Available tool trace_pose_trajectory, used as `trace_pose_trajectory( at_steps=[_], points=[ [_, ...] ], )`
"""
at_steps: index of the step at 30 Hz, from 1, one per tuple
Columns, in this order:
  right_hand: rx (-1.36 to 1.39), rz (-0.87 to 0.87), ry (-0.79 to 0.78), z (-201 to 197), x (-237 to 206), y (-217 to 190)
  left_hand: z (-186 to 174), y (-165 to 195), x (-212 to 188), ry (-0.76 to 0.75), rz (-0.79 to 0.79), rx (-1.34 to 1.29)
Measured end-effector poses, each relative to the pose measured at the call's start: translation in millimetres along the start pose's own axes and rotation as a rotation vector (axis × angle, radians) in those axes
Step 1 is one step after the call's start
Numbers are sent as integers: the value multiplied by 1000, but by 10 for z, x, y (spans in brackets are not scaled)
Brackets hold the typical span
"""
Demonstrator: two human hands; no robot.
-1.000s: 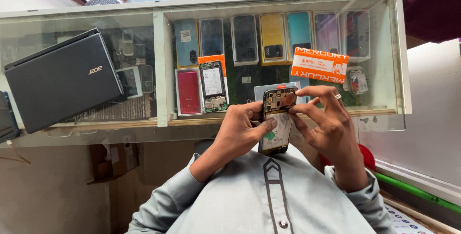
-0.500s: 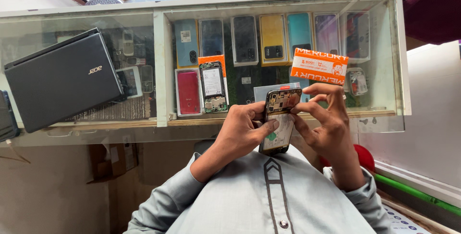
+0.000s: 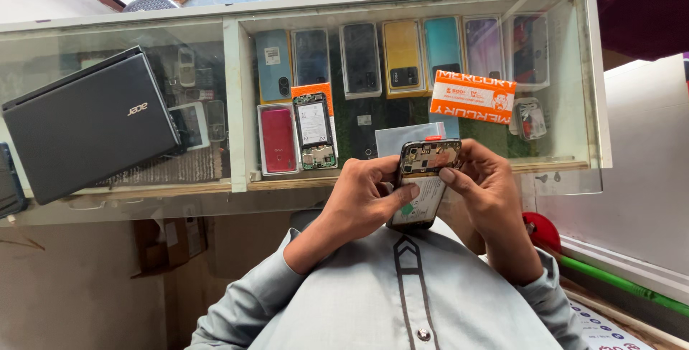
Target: The person assembles a smartphone by placing a battery into the chassis, connecting internal components, and attaching the back cover. They then power on the device and interact with the touchscreen to verify functionality.
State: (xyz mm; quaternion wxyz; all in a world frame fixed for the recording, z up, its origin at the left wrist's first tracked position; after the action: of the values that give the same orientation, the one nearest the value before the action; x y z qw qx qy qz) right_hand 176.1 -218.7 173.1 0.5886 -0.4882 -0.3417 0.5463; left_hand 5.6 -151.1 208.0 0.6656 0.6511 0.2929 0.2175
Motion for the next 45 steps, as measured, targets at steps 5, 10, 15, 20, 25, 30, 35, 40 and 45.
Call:
trace_pose_trajectory(
  at_steps=[5, 10, 15, 20, 25, 30, 35, 40, 45],
  points=[
    [50, 25, -110, -14, 9, 59, -9, 13, -1, 10, 26, 25],
    [7, 101, -92, -55, 47, 140, 3, 7, -22, -11, 26, 11],
    [-6, 120, -125, -89, 68, 176, -10, 18, -37, -8, 40, 47],
    [46, 137, -161, -110, 106, 244, -24, 22, -62, 1, 44, 46],
    [129, 128, -191, -146, 106, 331, -40, 21, -79, 5, 47, 65],
    [156, 110, -221, -161, 117, 385, -49, 19, -97, 17, 55, 81],
    [90, 109, -200, -145, 108, 371, -48, 23, -120, 16, 65, 79],
    [74, 84, -164, -107, 104, 332, -49, 24, -138, 18, 51, 96],
    [192, -26, -200, 22, 79, 256, -46, -6, -146, 26, 40, 75]
  ],
)
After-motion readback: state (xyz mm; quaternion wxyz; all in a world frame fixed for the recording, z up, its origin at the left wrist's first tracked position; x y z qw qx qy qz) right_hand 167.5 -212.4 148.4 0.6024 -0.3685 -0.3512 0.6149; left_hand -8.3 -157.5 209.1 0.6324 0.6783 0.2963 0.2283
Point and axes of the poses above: each hand's wrist, its own x-axis towards the middle knuckle, its own z-axis out of the palm, y = z × x, the point moved 7 cm from there along x, towards the middle knuckle, and after that the axes turned 2 degrees about -y, right-handed, at the moved point
